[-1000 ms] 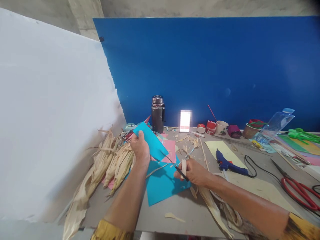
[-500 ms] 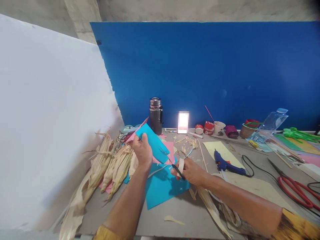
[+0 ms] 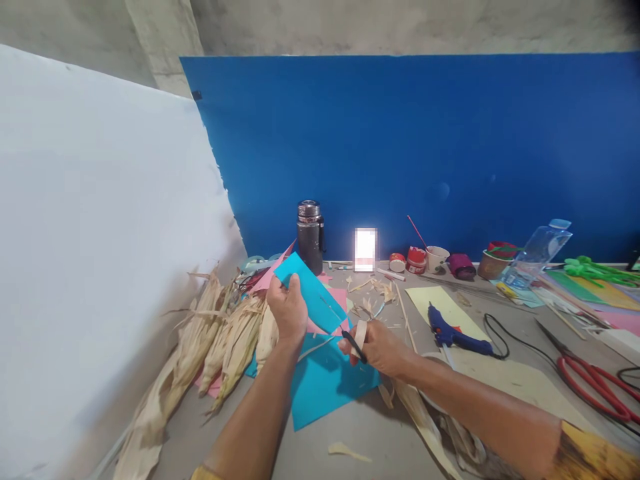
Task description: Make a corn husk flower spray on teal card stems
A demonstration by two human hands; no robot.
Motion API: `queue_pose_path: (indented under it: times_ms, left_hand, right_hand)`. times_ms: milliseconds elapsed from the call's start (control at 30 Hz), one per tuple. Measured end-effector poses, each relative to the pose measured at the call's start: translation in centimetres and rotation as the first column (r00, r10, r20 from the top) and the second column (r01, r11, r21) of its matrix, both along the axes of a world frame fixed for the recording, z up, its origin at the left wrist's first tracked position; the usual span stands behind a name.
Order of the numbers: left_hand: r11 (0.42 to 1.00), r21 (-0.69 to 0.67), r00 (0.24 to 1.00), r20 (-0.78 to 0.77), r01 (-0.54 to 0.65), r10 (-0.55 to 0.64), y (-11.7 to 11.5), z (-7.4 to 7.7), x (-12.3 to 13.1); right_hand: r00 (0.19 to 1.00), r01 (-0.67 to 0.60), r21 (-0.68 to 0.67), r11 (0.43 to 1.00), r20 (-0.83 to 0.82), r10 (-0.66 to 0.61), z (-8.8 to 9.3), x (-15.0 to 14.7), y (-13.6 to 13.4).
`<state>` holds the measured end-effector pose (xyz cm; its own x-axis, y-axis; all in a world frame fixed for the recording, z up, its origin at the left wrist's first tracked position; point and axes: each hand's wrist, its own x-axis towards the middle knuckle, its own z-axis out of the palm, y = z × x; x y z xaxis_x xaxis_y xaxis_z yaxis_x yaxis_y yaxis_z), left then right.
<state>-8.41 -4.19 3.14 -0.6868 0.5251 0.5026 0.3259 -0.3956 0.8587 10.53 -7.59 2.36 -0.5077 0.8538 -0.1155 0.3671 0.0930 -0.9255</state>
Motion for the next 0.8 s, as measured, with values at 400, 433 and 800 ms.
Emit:
queue_pose_path:
  times_ms: [400, 433, 800]
  left_hand:
    - [0.997, -0.026, 0.987, -0.144, 0.074, -0.077, -1.2, 0.7, 1.7]
    - [0.997, -0.028, 0.987, -0.138, 0.075, -0.078, -1.2, 0.7, 1.6]
    - [0.971, -0.076, 0.971, -0.062, 0.226, -0.231, -1.7, 0.1, 2.9]
  right_hand:
    - [0.999, 0.027, 0.028, 0.999, -0.034, -0.026, 0.0, -0.3, 0.8]
    - [0.999, 0.034, 0.019, 0.999, -0.035, -0.034, -0.1, -0.3, 0.8]
    - [0.997, 0.007, 0.156, 0.988, -0.080, 0.005, 2.0, -0.7, 1.2]
